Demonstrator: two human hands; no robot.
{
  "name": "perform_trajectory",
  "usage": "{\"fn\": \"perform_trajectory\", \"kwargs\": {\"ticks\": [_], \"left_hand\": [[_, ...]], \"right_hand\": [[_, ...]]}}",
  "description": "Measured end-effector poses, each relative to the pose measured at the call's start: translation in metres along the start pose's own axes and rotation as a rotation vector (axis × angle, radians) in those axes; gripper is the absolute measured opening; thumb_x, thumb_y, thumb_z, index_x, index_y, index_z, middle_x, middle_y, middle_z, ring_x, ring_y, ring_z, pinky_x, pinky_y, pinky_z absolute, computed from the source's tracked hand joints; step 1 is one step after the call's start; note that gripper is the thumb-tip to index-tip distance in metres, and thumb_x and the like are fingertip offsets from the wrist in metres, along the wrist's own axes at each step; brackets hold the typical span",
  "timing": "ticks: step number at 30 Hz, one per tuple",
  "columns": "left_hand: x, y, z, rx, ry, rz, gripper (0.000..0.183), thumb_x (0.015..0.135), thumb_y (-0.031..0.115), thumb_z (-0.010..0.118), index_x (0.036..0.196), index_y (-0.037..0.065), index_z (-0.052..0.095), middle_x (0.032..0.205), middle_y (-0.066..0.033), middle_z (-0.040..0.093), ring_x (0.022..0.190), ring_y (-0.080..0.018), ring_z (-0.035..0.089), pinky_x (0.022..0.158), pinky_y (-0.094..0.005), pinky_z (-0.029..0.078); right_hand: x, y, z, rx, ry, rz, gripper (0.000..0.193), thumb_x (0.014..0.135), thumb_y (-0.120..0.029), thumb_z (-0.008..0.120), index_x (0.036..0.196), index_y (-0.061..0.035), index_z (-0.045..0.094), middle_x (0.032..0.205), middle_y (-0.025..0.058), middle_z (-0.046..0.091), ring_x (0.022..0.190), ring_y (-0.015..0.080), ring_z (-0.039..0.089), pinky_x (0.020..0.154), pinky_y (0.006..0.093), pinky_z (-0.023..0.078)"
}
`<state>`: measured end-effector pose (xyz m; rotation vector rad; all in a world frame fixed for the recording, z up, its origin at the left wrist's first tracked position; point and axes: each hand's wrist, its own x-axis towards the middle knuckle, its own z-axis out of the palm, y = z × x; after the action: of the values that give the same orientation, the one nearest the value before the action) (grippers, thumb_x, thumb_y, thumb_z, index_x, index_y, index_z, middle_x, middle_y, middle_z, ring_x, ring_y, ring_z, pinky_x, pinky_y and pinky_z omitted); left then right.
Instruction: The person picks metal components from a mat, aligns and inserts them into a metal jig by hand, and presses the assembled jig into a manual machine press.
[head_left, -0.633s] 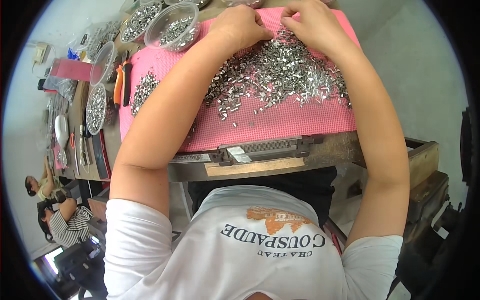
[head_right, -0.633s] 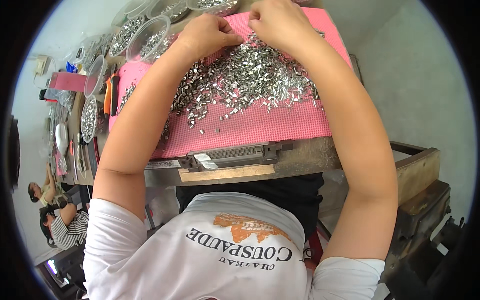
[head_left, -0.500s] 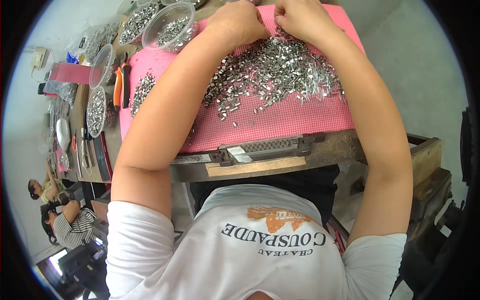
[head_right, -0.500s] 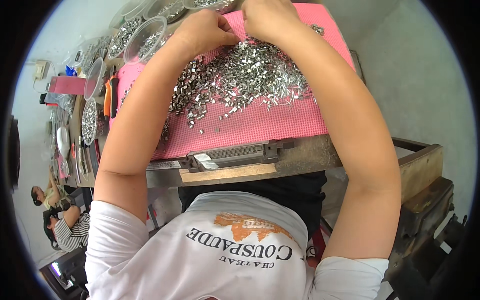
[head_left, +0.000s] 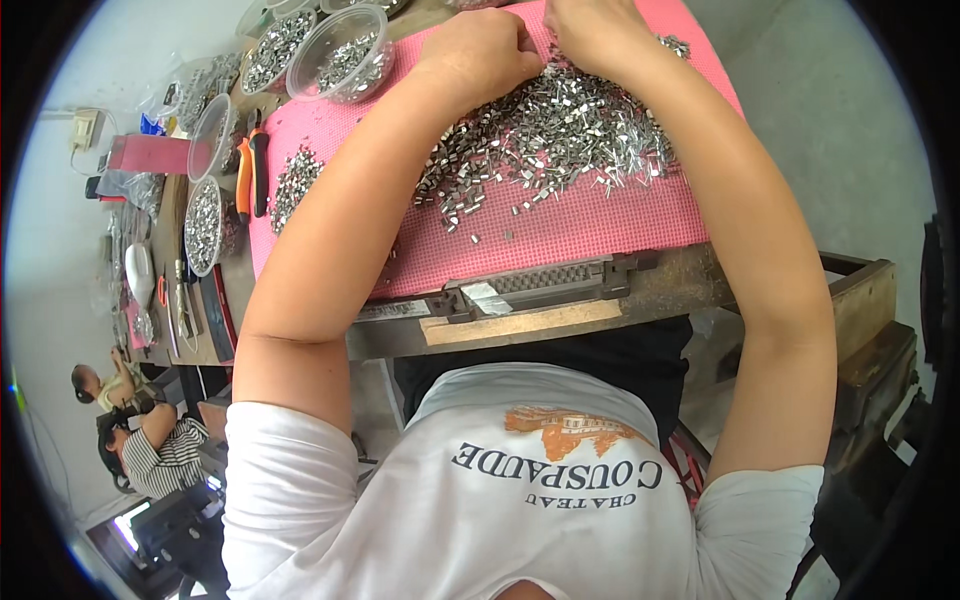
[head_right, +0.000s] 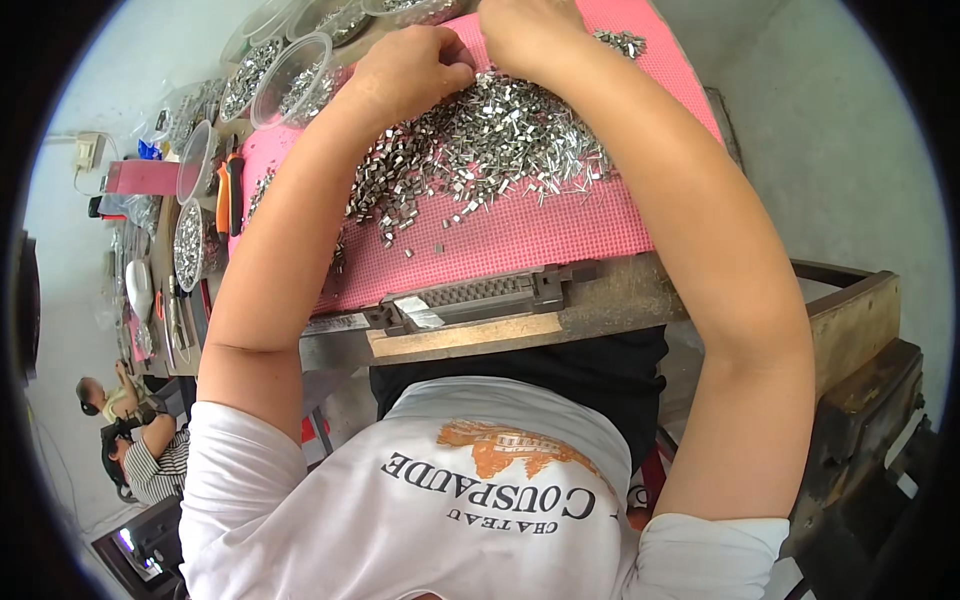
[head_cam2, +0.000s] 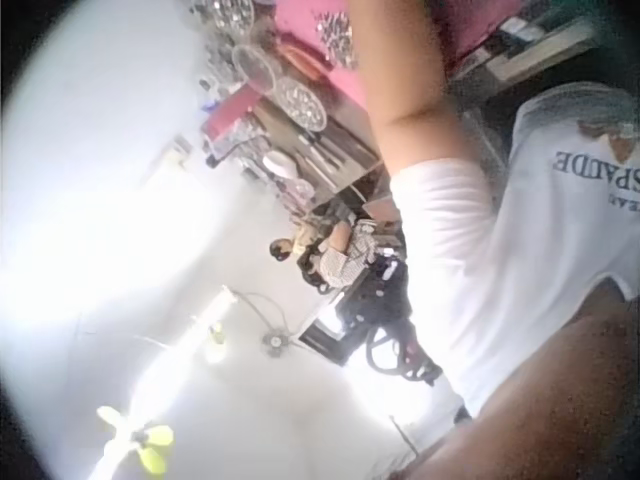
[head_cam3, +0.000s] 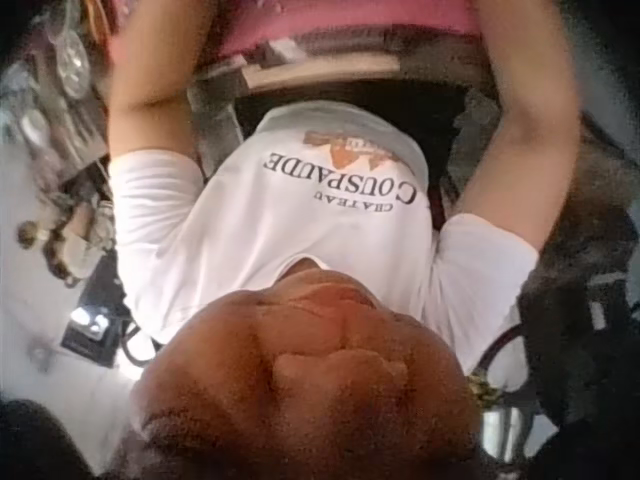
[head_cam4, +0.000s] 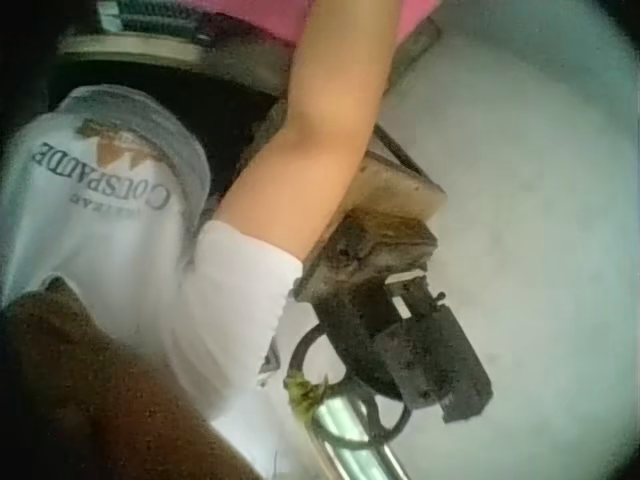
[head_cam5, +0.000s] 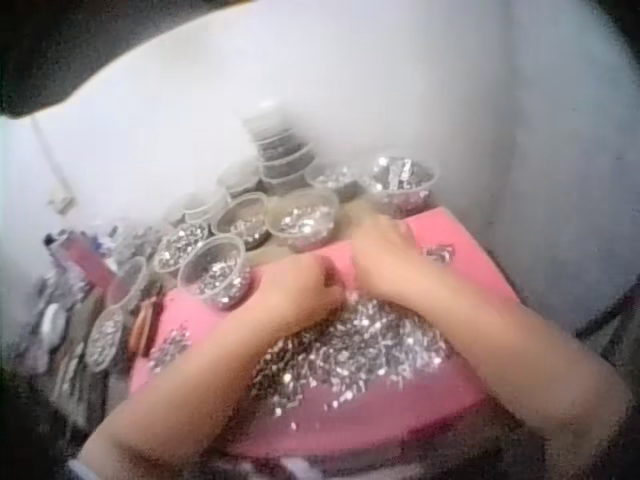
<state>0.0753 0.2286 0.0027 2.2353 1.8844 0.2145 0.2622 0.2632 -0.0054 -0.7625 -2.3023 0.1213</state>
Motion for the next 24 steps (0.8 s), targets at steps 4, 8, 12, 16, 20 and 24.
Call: {"fn": "perform_trajectory", "kwargs": {"ticks": [4, 8, 12, 16, 20, 24], "left_hand": [[-0.034, -0.008, -0.013, -0.221, 0.06, 0.056, 0.024, 0.088, 0.022, 0.067, 0.099, 0.002, 0.074, 0.08, -0.0087, 0.071, 0.076, -0.0156, 0.068, 0.076, -0.0326, 0.055], [-0.107, 0.021, -0.015, -0.461, -0.108, 0.22, 0.015, 0.089, 0.003, 0.064, 0.101, -0.003, 0.069, 0.086, -0.0033, 0.069, 0.08, -0.0085, 0.063, 0.074, -0.0254, 0.054], [-0.15, 0.03, 0.012, -0.373, -0.085, 0.439, 0.016, 0.082, 0.002, 0.072, 0.098, 0.002, 0.071, 0.09, -0.0115, 0.071, 0.081, -0.0259, 0.07, 0.073, -0.0342, 0.056], [-0.167, 0.034, 0.024, -0.336, 0.035, 0.368, 0.013, 0.082, 0.006, 0.076, 0.095, 0.007, 0.077, 0.084, -0.0103, 0.069, 0.076, -0.0272, 0.069, 0.069, -0.0354, 0.055], [-0.174, 0.031, 0.025, -0.264, 0.113, 0.343, 0.016, 0.084, 0.009, 0.077, 0.1, 0.008, 0.079, 0.084, -0.0086, 0.07, 0.073, -0.0246, 0.068, 0.067, -0.0348, 0.054], [-0.182, 0.035, 0.022, -0.393, 0.074, 0.19, 0.017, 0.086, 0.013, 0.078, 0.102, 0.006, 0.08, 0.083, -0.0077, 0.071, 0.07, -0.0174, 0.066, 0.066, -0.0311, 0.053]], "right_hand": [[-0.025, -0.03, -0.012, 0.027, 0.12, 0.267, 0.012, 0.088, -0.009, 0.066, 0.095, 0.0014, 0.066, 0.096, 0.0218, 0.067, 0.095, 0.0423, 0.064, 0.084, 0.0499, 0.05], [-0.09, -0.064, -0.047, 0.29, -0.009, 0.28, 0.012, 0.096, -0.012, 0.059, 0.097, -0.0005, 0.062, 0.09, 0.0131, 0.062, 0.09, 0.0322, 0.061, 0.083, 0.0434, 0.047], [-0.132, -0.098, -0.055, 0.275, -0.101, 0.264, 0.007, 0.096, -0.009, 0.057, 0.094, -0.002, 0.057, 0.091, 0.012, 0.057, 0.092, 0.0329, 0.056, 0.085, 0.043, 0.043], [-0.161, -0.117, -0.047, 0.204, -0.076, 0.298, 0.004, 0.094, -0.008, 0.061, 0.093, -0.0044, 0.06, 0.095, 0.0087, 0.06, 0.095, 0.0306, 0.056, 0.088, 0.0417, 0.041], [-0.169, -0.127, -0.047, 0.177, -0.043, 0.339, 0.004, 0.096, -0.01, 0.059, 0.094, -0.0063, 0.061, 0.096, 0.0065, 0.061, 0.096, 0.0269, 0.057, 0.09, 0.0393, 0.036], [-0.18, -0.138, -0.05, 0.183, -0.029, 0.381, 0.006, 0.098, -0.013, 0.058, 0.096, -0.0082, 0.062, 0.095, 0.0039, 0.062, 0.096, 0.0233, 0.057, 0.091, 0.0371, 0.031]]}}
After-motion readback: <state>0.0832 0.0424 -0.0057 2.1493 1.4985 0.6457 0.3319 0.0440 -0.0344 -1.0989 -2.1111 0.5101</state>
